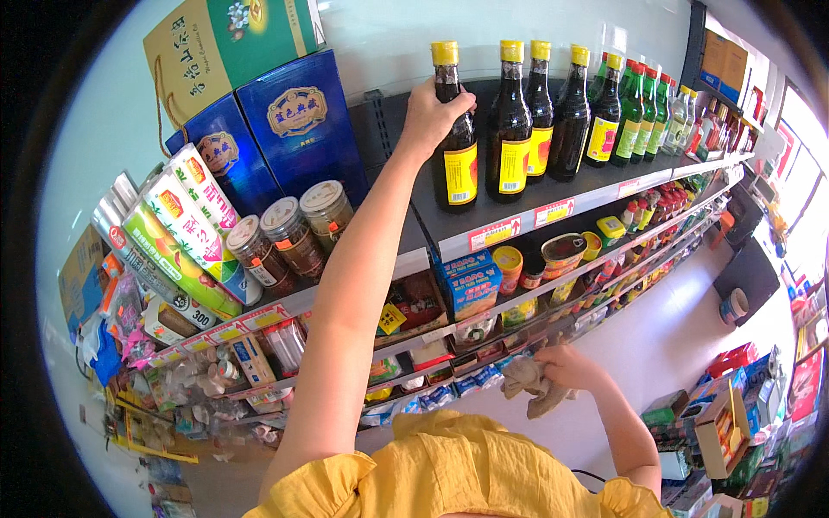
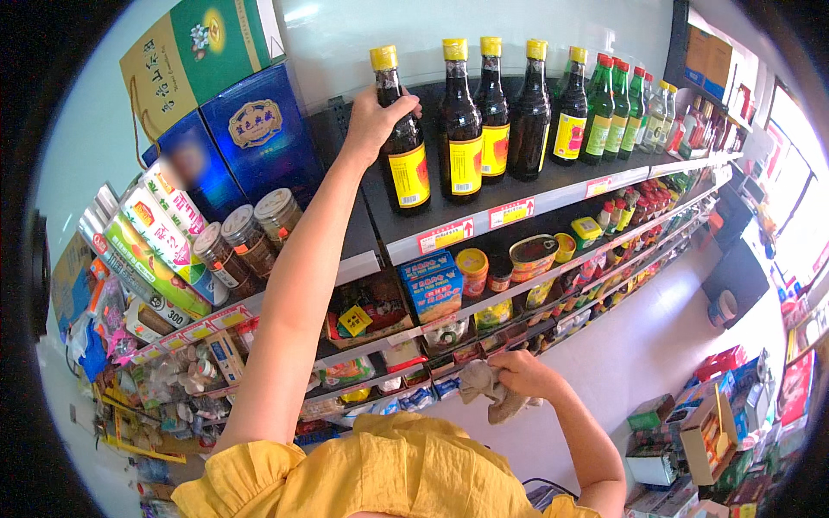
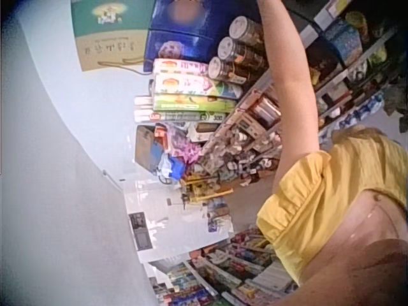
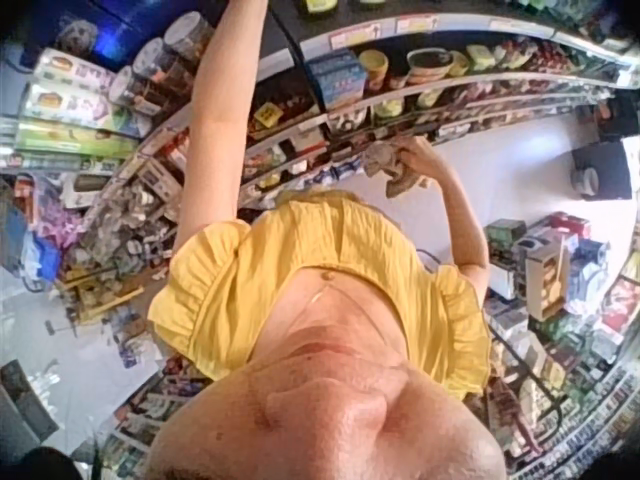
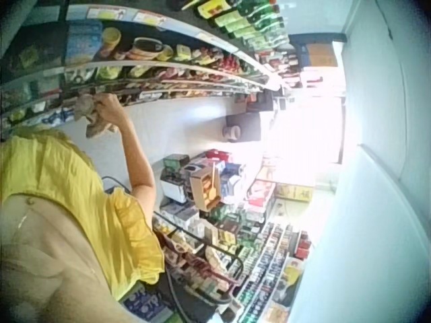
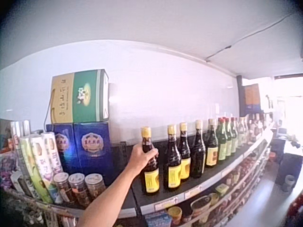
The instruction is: The person cleans a store shelf using a cloth, wiping the surface and various items including bottles, jars, and rolls of plastic bags. They pick up each item, wipe it, and place it back on the shelf.
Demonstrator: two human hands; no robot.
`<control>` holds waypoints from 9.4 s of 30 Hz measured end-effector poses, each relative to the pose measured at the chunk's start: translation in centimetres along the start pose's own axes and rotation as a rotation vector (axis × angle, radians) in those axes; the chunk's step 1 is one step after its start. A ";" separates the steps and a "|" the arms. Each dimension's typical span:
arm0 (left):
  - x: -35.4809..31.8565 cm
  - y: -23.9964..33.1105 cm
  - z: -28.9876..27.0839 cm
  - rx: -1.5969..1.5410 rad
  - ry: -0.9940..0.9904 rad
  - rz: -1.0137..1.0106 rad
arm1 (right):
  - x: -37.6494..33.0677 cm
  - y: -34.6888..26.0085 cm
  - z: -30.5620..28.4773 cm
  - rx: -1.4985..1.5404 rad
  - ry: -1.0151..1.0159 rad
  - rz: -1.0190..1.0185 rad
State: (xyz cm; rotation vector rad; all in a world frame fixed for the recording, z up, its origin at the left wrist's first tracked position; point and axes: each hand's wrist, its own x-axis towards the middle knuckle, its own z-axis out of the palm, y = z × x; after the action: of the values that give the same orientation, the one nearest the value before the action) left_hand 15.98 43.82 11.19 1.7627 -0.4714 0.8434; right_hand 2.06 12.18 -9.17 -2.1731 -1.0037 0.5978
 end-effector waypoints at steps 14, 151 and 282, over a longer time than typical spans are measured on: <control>-0.2 1.3 -1.1 0.413 0.158 0.109 | 4.5 -2.8 1.8 0.129 -0.052 -0.264; -34.9 7.6 -3.0 -0.235 -0.061 -0.486 | 11.7 -10.8 3.8 0.952 0.127 -0.370; -35.2 6.1 -3.3 -0.608 0.409 -0.443 | 6.2 -14.8 7.4 -0.728 0.806 -0.568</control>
State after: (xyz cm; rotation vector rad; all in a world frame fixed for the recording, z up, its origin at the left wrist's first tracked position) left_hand -12.74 41.73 -10.18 1.0380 -0.0410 0.6291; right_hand -6.14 27.00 -4.22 -2.1802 -1.3706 -0.9730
